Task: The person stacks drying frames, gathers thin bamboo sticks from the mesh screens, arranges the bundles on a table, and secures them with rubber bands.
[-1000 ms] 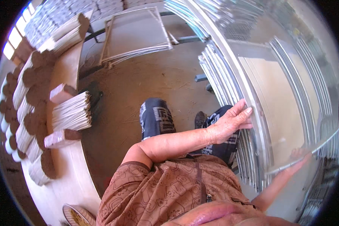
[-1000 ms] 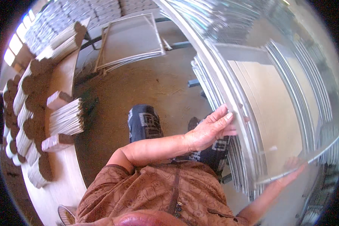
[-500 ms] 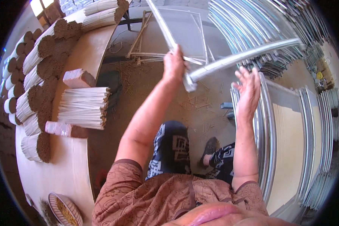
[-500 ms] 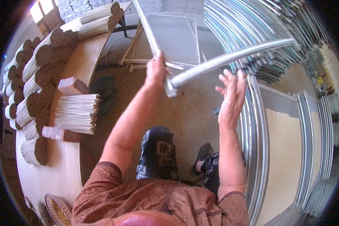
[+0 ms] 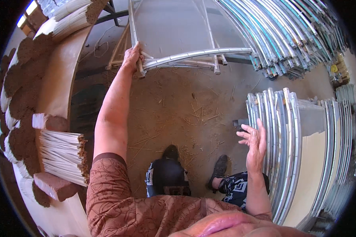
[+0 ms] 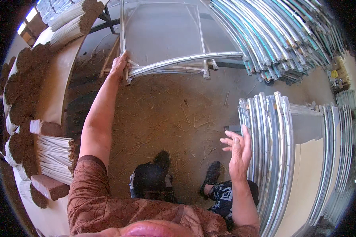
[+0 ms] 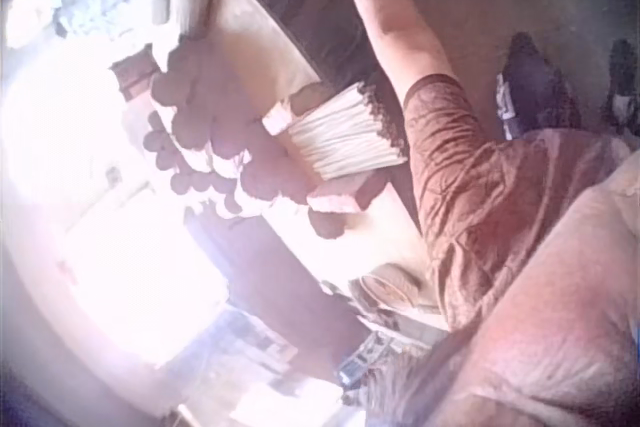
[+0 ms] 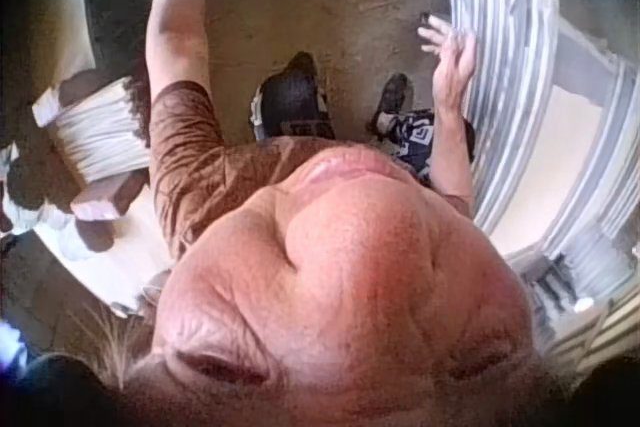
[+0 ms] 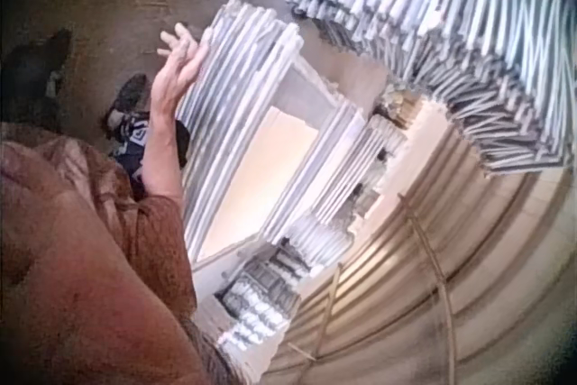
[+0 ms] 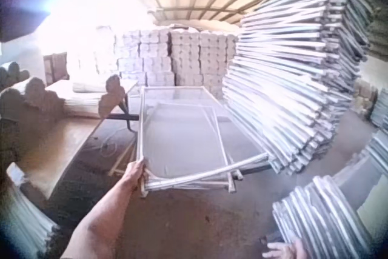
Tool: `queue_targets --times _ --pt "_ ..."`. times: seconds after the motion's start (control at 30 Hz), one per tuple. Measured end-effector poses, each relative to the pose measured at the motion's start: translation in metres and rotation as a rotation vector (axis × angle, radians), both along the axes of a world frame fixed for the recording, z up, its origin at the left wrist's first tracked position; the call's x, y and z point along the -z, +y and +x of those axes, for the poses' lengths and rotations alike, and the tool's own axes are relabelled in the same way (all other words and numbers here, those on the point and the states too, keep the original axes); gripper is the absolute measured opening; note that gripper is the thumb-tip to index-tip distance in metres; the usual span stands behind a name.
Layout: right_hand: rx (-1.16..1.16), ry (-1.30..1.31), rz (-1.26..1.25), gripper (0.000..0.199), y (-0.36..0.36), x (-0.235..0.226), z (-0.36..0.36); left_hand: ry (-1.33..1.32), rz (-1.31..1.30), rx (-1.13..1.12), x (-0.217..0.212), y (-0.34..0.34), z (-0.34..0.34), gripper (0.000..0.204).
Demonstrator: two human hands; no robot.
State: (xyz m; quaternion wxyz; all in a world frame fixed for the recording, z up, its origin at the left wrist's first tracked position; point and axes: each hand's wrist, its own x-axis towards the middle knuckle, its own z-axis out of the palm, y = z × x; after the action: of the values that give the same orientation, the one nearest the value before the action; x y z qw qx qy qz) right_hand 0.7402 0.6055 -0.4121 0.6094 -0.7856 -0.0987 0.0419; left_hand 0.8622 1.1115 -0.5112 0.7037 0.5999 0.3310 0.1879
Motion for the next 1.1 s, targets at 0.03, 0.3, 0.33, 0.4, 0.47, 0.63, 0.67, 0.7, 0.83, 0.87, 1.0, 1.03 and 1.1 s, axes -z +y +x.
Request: queue_targets --times 0.03,0.3,0.33,0.4,0.47,0.63,0.67,0.7,0.83,0.87,1.0,1.03,1.1 --pt "-0.025 -0.013 -0.020 0.061 0.003 0.002 0.003 0.003 -0.010 0.000 0.011 0.007 0.004 0.040" --pt "-0.082 0.005 -0.092 0.058 0.010 0.011 0.012 0.332 0.296 -0.086 0.068 0.094 0.000 0.068" --pt "-0.079 0.018 -0.073 0.059 0.008 0.014 0.010 0.263 0.324 -0.067 0.066 0.095 -0.002 0.075" --pt "-0.087 0.032 -0.092 0.060 0.007 0.016 0.007 0.208 0.433 -0.107 0.068 0.096 -0.013 0.076" --pt "-0.084 0.031 -0.093 0.060 0.010 0.016 0.000 0.150 0.546 -0.142 0.072 0.097 -0.030 0.078" --pt "-0.143 0.095 -0.055 0.047 0.004 0.005 -0.006 0.409 0.975 -0.105 0.090 0.070 -0.069 0.049" --pt "-0.165 0.082 -0.046 0.045 0.002 -0.001 -0.013 0.245 0.799 -0.142 0.082 0.047 -0.080 0.045" --pt "-0.174 0.061 -0.043 0.043 -0.002 -0.004 -0.017 -0.010 0.947 -0.340 0.054 -0.021 -0.082 0.047" --pt "-0.198 -0.395 -0.452 0.035 -0.050 -0.050 -0.039 -0.432 1.010 0.043 -0.044 -0.183 -0.083 0.043" --pt "-0.184 -0.466 -0.414 0.034 -0.070 -0.055 -0.042 -0.636 1.038 0.221 -0.074 -0.217 -0.082 0.044" --pt "0.178 -0.564 -0.762 0.030 -0.192 -0.146 -0.068 -0.947 1.260 0.815 -0.177 -0.390 -0.118 0.050" --pt "0.277 -0.557 -0.866 0.036 -0.227 -0.161 -0.071 -1.097 1.243 0.902 -0.183 -0.427 -0.124 0.052" --pt "0.442 -0.431 -1.008 0.047 -0.293 -0.195 -0.075 -1.344 1.162 1.055 -0.193 -0.499 -0.136 0.049"
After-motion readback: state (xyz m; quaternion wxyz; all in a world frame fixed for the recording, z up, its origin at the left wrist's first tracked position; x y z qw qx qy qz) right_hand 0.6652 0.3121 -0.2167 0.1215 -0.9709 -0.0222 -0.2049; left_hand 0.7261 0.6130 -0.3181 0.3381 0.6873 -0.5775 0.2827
